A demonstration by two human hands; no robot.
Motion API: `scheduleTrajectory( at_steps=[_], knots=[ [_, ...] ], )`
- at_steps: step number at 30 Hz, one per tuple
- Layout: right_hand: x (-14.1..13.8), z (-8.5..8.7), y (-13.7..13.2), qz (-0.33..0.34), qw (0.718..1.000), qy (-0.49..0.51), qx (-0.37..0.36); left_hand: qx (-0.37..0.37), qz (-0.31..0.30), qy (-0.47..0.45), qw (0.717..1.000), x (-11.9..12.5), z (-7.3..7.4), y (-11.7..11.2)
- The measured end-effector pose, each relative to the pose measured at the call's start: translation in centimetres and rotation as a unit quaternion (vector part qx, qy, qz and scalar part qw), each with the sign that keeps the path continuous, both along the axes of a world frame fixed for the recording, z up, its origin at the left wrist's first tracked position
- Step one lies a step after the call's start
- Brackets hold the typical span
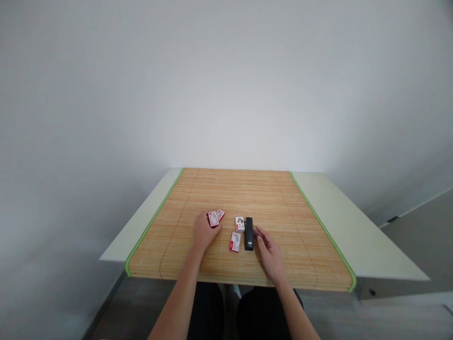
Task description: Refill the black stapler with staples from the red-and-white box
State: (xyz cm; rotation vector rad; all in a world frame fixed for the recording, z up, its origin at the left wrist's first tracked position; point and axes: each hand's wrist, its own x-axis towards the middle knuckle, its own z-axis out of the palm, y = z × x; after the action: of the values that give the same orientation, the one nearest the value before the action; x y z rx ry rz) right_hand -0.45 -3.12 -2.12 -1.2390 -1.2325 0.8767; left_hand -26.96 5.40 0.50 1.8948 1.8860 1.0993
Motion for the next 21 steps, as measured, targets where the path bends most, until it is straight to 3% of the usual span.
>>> scheduleTrajectory(
  at_steps=[6, 11, 16, 21],
  knots=[
    [0.1, -0.3, 0.1, 0.008, 1.000, 0.021, -0.004, 0.030, 0.016, 0.038, 0.999, -1.7, -2.5, -4.8],
    [0.1, -0.5, 0.1, 0.007, 1.000, 0.022, -0.004, -0.014, -0.024, 0.046, 0.999, -2.9, -3.0, -6.1],
    [-0.2, 0.1, -0.1, 0.002, 0.999, 0.037, -0.007, 0.013, -0.044, 0.016, 0.999, -0.3, -0.8, -5.4],
    [-0.6, 0.6, -0.2, -0.004, 0.999, 0.049, -0.010, 0.028, -0.189, 0.073, 0.979, 4.9, 2.2, -2.8]
  ],
)
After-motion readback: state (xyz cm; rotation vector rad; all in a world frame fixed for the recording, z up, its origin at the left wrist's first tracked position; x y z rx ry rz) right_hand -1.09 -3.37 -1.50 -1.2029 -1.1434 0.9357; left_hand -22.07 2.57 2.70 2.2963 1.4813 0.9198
